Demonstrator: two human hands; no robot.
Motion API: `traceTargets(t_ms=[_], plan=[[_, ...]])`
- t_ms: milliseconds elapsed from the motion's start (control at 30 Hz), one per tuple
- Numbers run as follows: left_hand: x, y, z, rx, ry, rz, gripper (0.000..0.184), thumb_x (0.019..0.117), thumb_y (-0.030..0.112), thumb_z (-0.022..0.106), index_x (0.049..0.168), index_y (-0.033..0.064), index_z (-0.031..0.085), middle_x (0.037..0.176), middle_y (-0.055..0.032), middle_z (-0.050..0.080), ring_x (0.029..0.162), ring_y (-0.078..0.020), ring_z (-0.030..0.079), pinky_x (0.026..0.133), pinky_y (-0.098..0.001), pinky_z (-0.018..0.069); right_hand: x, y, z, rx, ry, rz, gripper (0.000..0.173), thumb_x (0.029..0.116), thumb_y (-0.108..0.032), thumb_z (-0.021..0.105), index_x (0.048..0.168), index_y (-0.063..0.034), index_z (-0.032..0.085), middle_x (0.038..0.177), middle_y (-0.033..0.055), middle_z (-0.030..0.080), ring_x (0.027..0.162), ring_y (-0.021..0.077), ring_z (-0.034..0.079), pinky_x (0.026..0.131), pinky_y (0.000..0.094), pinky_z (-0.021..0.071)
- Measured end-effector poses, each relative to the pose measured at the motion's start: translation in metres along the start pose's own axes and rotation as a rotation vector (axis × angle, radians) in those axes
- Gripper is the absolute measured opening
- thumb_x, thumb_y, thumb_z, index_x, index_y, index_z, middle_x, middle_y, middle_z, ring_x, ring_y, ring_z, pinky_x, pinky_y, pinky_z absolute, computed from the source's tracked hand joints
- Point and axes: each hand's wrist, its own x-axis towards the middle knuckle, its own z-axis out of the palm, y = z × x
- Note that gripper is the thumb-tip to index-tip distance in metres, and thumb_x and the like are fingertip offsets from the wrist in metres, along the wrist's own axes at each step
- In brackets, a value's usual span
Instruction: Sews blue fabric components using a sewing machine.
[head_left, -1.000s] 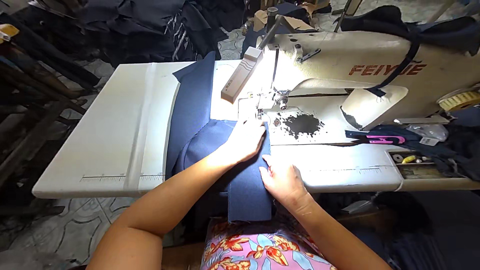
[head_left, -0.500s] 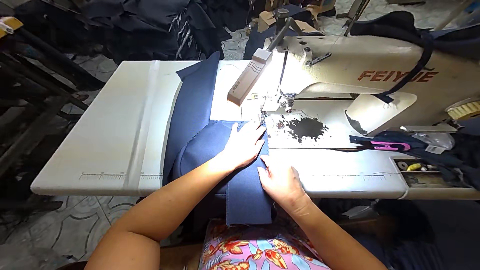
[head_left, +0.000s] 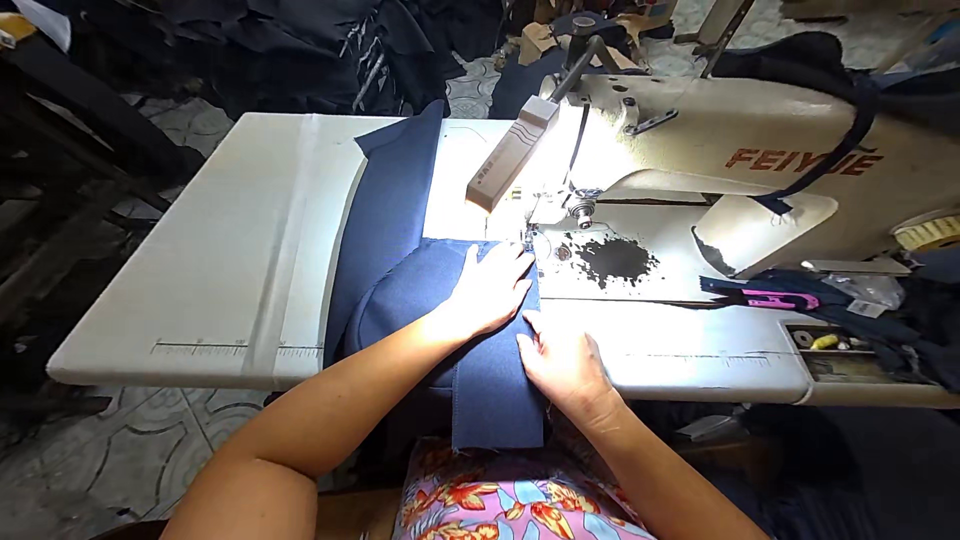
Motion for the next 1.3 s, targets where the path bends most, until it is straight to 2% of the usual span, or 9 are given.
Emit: traceTargets(t_ms=[533,667,767,867,933,1000,1067,1167,1300], plan=[[0.004,-0.006,-0.004,0.031,-0.001,-0.002,0.047,0.1077,0.030,0.039,0.147,0.0111,0.055,0.155,-0.0115,0.049,0.150,-0.0307,0.037,0.117,-0.0733,0.0154,0.008,-0.007,-0.003,0.000,-0.040,0.047,0.037,0.1007,-0.021,0.053,0.127,-0.0014,0.071,0.096,0.0185,0.074,0.090,0.0356,0.072,0.078,0.0534,0.0551],[0.012,-0.003,-0.011,0.022,-0.036,-0.051,0.044,0.1075,0.031,0.042,0.143,0.0117,0.057,0.154,-0.0104,0.050,0.150,-0.0292,0.036,0.117,-0.0724,0.0167,0.012,-0.009,-0.005,0.006,-0.089,0.083,0.039,0.1038,-0.020,0.050,0.134,-0.0019,0.066,0.114,0.0200,0.073,0.105,0.0365,0.070,0.090,0.0550,0.0538],[0.017,-0.003,-0.017,0.012,-0.108,-0.085,0.048,0.1083,0.034,0.036,0.148,0.0128,0.053,0.160,-0.0091,0.044,0.153,-0.0269,0.031,0.119,-0.0710,0.0138,0.013,-0.011,-0.004,0.012,-0.089,0.101,0.038,0.1056,-0.022,0.051,0.137,-0.0046,0.064,0.122,0.0195,0.071,0.110,0.0372,0.069,0.093,0.0561,0.0534],[0.015,-0.005,-0.025,-0.007,-0.146,-0.064,0.049,0.1093,0.033,0.037,0.151,0.0104,0.050,0.162,-0.0105,0.041,0.154,-0.0278,0.029,0.121,-0.0691,0.0120,0.005,0.002,0.020,0.053,0.291,-0.128,0.031,0.0966,-0.015,0.061,0.121,0.0009,0.073,0.106,0.0220,0.075,0.090,0.0409,0.074,0.073,0.0596,0.0575],[0.011,-0.005,-0.030,0.006,-0.174,-0.055,0.047,0.1097,0.031,0.040,0.152,0.0107,0.049,0.164,-0.0118,0.037,0.156,-0.0300,0.025,0.121,-0.0700,0.0103,0.000,0.010,0.031,0.036,0.484,-0.268,0.035,0.0934,-0.018,0.059,0.119,0.0009,0.074,0.105,0.0206,0.075,0.087,0.0415,0.075,0.065,0.0596,0.0576],[0.000,-0.001,-0.033,0.071,-0.162,-0.060,0.045,0.1091,0.027,0.043,0.151,0.0130,0.050,0.168,-0.0151,0.028,0.158,-0.0344,0.018,0.120,-0.0721,0.0095,-0.011,0.016,0.027,0.043,0.453,-0.325,0.035,0.0972,-0.015,0.057,0.124,0.0017,0.072,0.113,0.0221,0.075,0.096,0.0448,0.074,0.075,0.0626,0.0566],[-0.018,0.008,-0.032,0.121,-0.121,-0.053,0.044,0.1079,0.024,0.046,0.150,0.0105,0.053,0.168,-0.0171,0.027,0.158,-0.0355,0.018,0.121,-0.0701,0.0098,-0.018,0.026,0.024,0.126,0.359,-0.389,0.032,0.0982,-0.009,0.056,0.122,0.0075,0.069,0.118,0.0266,0.071,0.108,0.0481,0.069,0.092,0.0648,0.0513],[-0.053,0.032,-0.033,0.093,-0.158,-0.041,0.047,0.1072,0.026,0.049,0.148,0.0039,0.052,0.165,-0.0178,0.034,0.157,-0.0340,0.023,0.124,-0.0648,0.0119,-0.026,0.040,0.020,0.189,0.253,-0.448,0.026,0.0981,-0.004,0.055,0.115,0.0134,0.067,0.110,0.0313,0.070,0.105,0.0510,0.068,0.093,0.0641,0.0515],[-0.107,0.060,-0.020,0.033,-0.077,0.053,0.071,0.0975,0.042,0.066,0.148,-0.0045,0.049,0.156,-0.0281,0.043,0.149,-0.0418,0.037,0.119,-0.0645,0.0266,-0.028,0.051,0.017,0.233,0.189,-0.561,0.021,0.0971,-0.002,0.057,0.107,0.0120,0.070,0.105,0.0281,0.073,0.105,0.0476,0.070,0.093,0.0623,0.0529]])
